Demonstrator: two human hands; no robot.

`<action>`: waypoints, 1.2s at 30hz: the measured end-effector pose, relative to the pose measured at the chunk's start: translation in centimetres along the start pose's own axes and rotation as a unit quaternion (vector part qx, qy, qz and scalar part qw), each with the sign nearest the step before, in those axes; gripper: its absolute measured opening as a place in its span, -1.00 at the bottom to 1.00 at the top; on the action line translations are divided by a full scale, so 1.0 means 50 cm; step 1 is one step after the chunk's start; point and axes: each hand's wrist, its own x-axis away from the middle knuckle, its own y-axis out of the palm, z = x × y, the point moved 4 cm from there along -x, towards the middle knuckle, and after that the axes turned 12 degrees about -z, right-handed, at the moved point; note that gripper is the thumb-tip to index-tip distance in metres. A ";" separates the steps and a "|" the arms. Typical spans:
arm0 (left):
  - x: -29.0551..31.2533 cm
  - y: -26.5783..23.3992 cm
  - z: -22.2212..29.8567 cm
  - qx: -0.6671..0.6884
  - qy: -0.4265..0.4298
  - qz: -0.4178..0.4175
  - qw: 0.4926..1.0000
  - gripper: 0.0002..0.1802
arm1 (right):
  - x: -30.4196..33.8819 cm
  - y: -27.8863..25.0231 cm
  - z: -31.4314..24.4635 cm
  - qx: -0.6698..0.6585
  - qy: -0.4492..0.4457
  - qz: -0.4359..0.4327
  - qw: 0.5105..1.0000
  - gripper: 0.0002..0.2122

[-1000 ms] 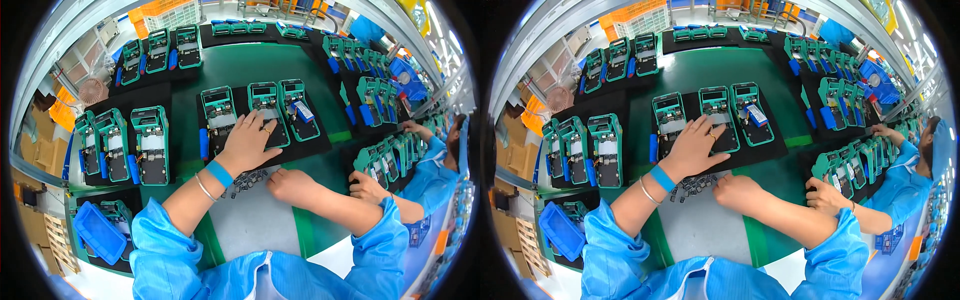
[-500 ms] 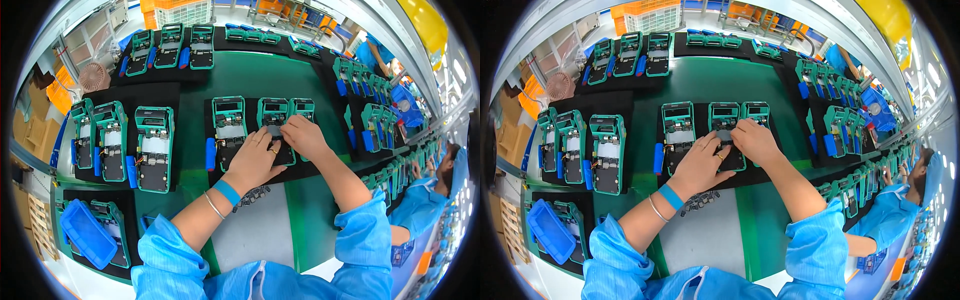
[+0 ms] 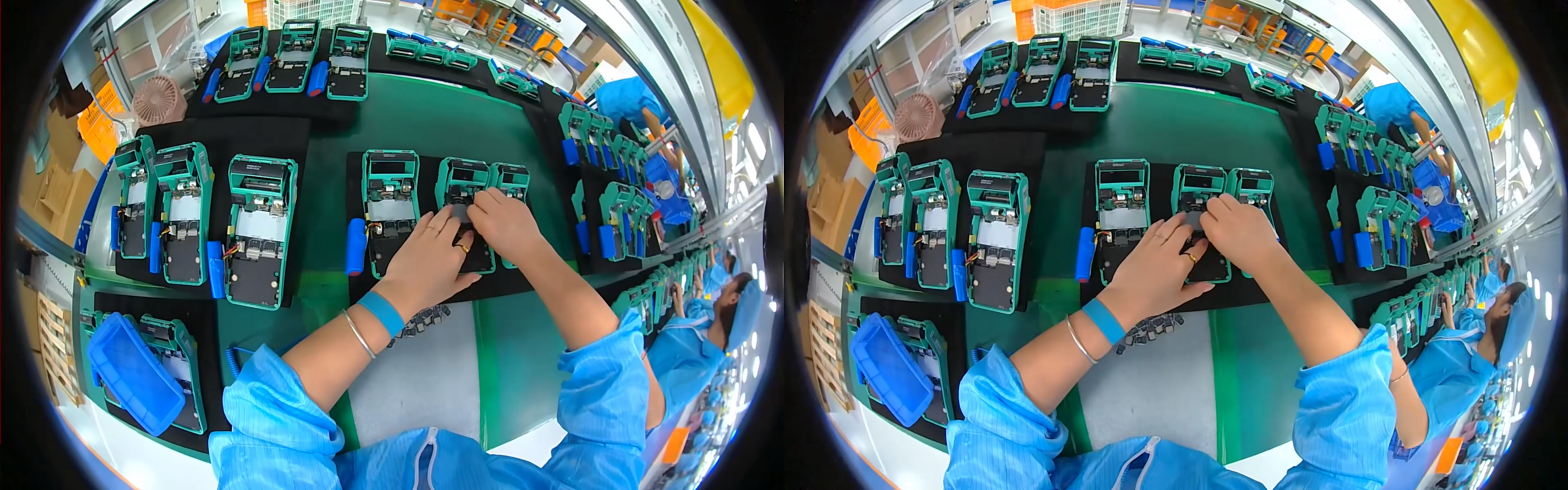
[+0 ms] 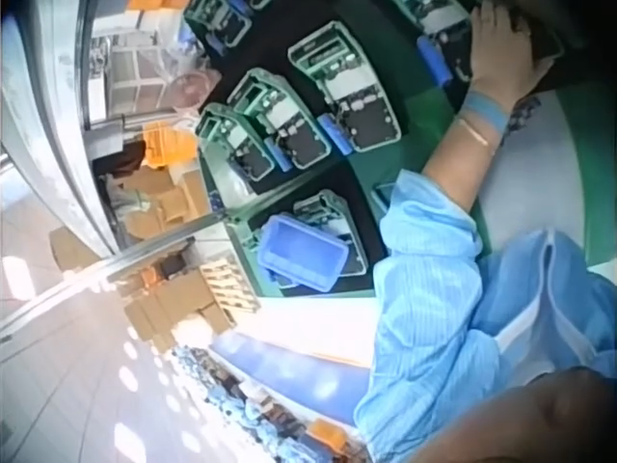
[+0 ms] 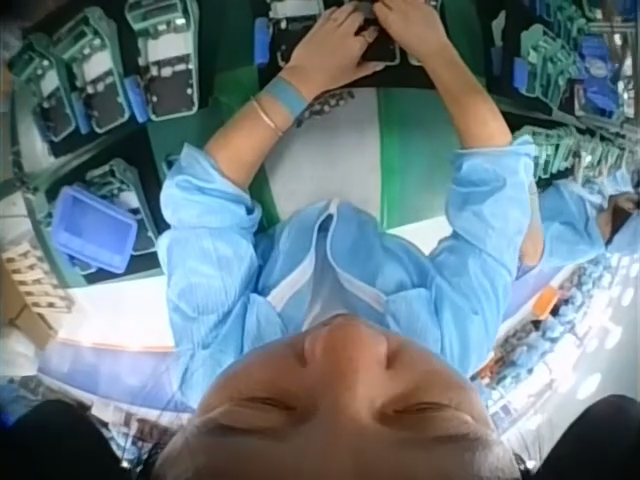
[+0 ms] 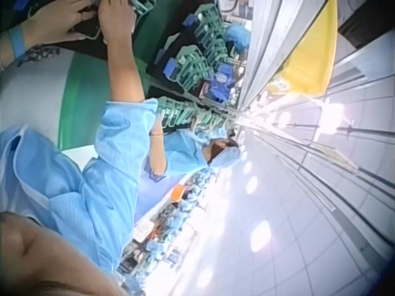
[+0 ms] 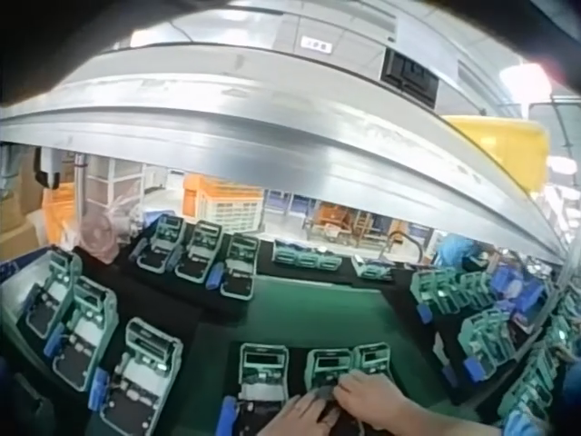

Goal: The person assembles electronic devices by hand, placing circuit boards, batteries, and screws into green plastic housings on an assembly line.

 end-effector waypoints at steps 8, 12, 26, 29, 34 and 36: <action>0.000 0.003 -0.002 -0.008 0.003 -0.007 1.000 -0.35 | -0.003 0.005 0.000 0.024 0.019 -0.008 0.999 -0.87; 0.001 0.001 0.000 -0.008 0.001 -0.002 1.000 -0.35 | -0.008 -0.005 0.010 -0.015 0.058 -0.035 0.998 -0.87; 0.003 0.004 -0.005 -0.011 -0.014 -0.007 1.000 -0.36 | 0.085 -0.106 -0.079 -0.310 0.133 0.148 0.930 -0.91; 0.000 0.006 -0.005 -0.004 0.001 -0.017 1.000 -0.34 | 0.156 -0.096 -0.175 -0.332 0.061 0.104 0.936 -0.89; -0.004 0.004 -0.003 0.003 -0.006 -0.030 1.000 -0.34 | 0.169 -0.057 -0.260 -0.256 0.127 0.061 0.956 -0.85; -0.006 0.003 -0.004 0.018 -0.009 -0.036 0.999 -0.34 | 0.163 -0.052 -0.269 -0.233 0.163 0.071 0.956 -0.85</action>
